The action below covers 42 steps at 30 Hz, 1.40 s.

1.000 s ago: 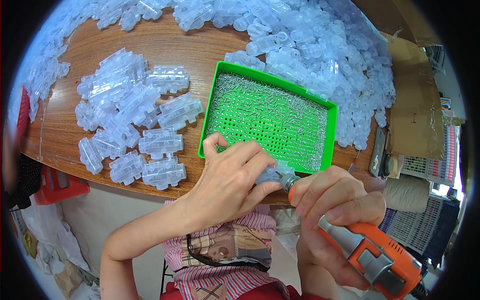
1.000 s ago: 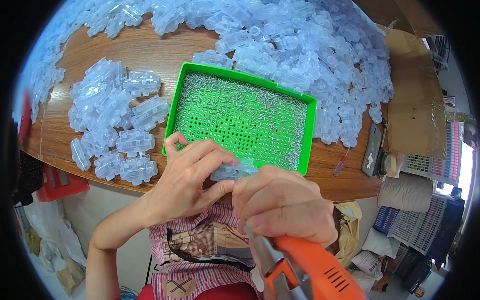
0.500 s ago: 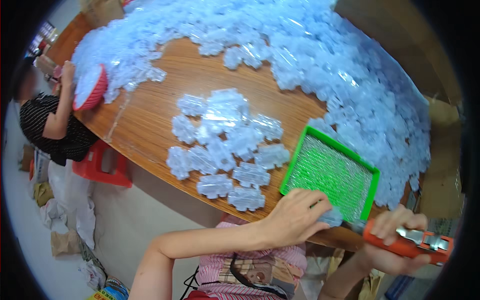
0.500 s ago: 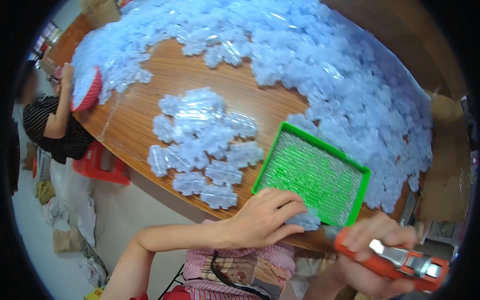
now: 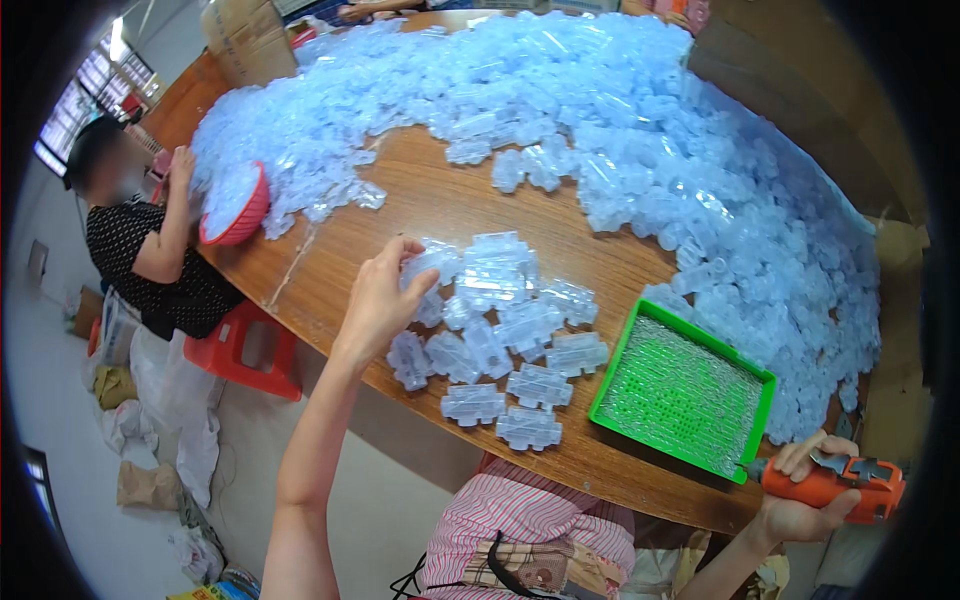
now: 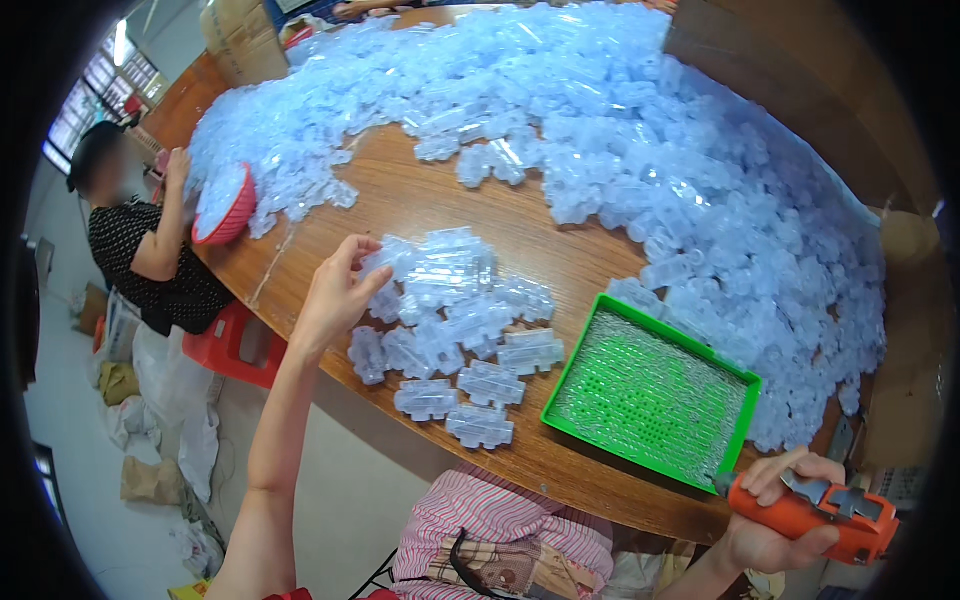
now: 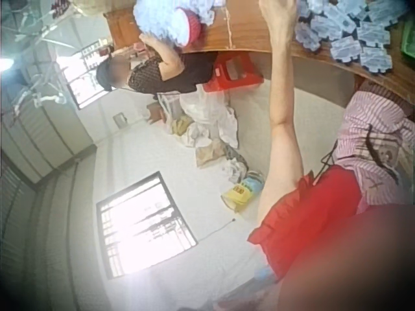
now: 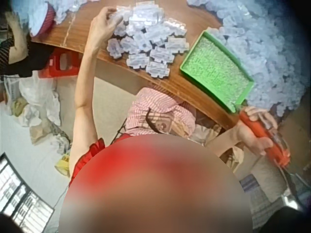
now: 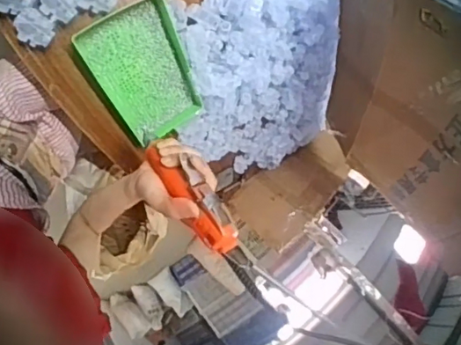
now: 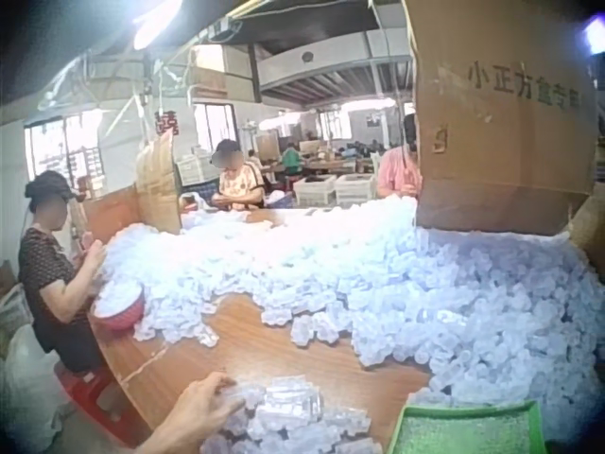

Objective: The person picks up a plastic housing, uses a power screwdriver to pick up a screw from a green tray, and drives it into the housing. They repeat this process for several parts before placing the assembled items into a large paper bag.

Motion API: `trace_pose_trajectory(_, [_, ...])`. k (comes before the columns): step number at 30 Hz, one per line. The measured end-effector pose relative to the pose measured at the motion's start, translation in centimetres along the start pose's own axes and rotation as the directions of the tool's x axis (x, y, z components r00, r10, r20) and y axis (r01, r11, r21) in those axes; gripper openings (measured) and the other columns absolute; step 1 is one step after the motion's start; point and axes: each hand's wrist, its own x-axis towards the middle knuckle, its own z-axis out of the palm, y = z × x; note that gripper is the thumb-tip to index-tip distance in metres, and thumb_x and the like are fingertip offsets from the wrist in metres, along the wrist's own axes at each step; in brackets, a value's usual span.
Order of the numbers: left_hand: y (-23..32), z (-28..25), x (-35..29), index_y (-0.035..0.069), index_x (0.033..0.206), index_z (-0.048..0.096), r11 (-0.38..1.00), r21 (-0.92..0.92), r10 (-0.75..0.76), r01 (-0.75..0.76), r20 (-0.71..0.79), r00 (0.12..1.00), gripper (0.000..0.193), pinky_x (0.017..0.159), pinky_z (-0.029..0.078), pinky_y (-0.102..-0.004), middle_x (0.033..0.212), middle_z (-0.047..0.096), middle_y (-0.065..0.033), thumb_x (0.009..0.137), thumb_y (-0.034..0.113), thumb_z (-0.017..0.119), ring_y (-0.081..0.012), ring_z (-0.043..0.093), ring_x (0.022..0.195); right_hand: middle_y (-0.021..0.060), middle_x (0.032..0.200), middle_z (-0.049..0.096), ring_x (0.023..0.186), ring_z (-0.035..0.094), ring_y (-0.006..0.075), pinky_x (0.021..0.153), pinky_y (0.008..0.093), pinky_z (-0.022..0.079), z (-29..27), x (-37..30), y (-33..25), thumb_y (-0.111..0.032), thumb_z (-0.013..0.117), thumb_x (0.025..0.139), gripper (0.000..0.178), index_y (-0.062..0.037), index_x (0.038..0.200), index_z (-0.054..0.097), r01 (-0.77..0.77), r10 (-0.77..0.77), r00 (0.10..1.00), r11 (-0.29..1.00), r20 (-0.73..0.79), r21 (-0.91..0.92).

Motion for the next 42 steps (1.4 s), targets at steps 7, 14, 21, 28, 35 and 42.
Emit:
trace_pose_trajectory(7, [7.0,0.8,-1.2,0.004,0.099,0.064,0.896,0.207,0.433,-0.394,-0.207,0.877,0.024,0.083,0.044,-0.0393,0.101,0.063,-0.0121,0.078,0.013,0.069,-0.0307,0.056,0.097,0.0077,0.063,0.048,0.052,0.049,0.0159,0.047,0.026,0.044,2.3,-0.1,0.7,-0.069,0.049,0.081,0.07,-0.0001,0.096,0.046,0.016,-0.016,0.999,1.0,0.039,-0.012])
trace_pose_trajectory(14, [15.3,11.1,1.5,0.004,0.093,0.067,0.805,0.056,0.573,-0.591,0.187,0.798,0.024,0.076,0.048,-0.0405,0.089,0.066,-0.0131,0.08,0.025,0.068,-0.0307,0.061,0.09,0.0044,0.056,0.043,0.048,0.046,0.0142,0.044,0.0257,0.042,3.4,-0.7,1.2,-0.07,0.047,0.082,0.07,-0.0009,0.091,0.047,0.025,-0.025,0.999,0.999,-0.023,-0.034])
trace_pose_trajectory(21, [15.4,16.8,8.4,-0.003,0.083,0.065,0.914,-0.047,0.32,-0.404,0.696,0.643,0.062,0.072,0.05,-0.0429,0.088,0.067,-0.0194,0.067,0.056,0.075,-0.0344,0.064,0.079,0.0089,0.065,0.051,0.051,0.049,0.0151,0.047,0.0273,0.045,2.0,-0.4,0.9,-0.068,0.052,0.081,0.072,0.0019,0.097,0.046,0.026,-0.026,0.999,1.0,0.029,-0.004])
trace_pose_trajectory(28, [15.2,15.4,7.8,-0.001,0.106,0.056,0.953,-0.107,0.286,-0.284,0.626,0.726,0.064,0.082,0.047,-0.04,0.101,0.064,-0.0217,0.066,0.042,0.081,-0.0339,0.061,0.098,0.0081,0.064,0.051,0.053,0.05,0.0155,0.046,0.0265,0.045,1.4,-0.3,1.4,-0.07,0.052,0.08,0.074,0.0023,0.096,0.047,0.035,-0.035,0.999,0.999,-0.008,-0.013])
trace_pose_trajectory(35, [16.3,9.4,2.3,0.006,0.134,0.044,0.91,-0.404,0.296,-0.092,0.479,0.826,0.054,0.077,0.049,-0.0305,0.111,0.059,-0.0116,0.087,0.022,0.066,-0.0166,0.058,0.097,0.0071,0.064,0.051,0.055,0.051,0.0153,0.047,0.0264,0.045,1.6,-0.7,1.1,-0.07,0.054,0.078,0.075,0.0024,0.094,0.047,-0.005,0.005,1.0,1.0,-0.007,-0.006])
trace_pose_trajectory(42, [15.5,7.9,-4.2,0.005,0.123,0.04,0.566,-0.653,0.376,0.503,0.747,0.548,0.043,0.081,0.05,-0.0259,0.105,0.056,-0.0057,0.087,0.01,0.064,-0.0118,0.058,0.096,0.0065,0.062,0.051,0.057,0.051,0.0155,0.049,0.0263,0.046,2.0,-0.8,1.3,-0.07,0.055,0.078,0.074,0.0026,0.092,0.047,-0.014,0.014,1.0,1.0,0.011,0.018])
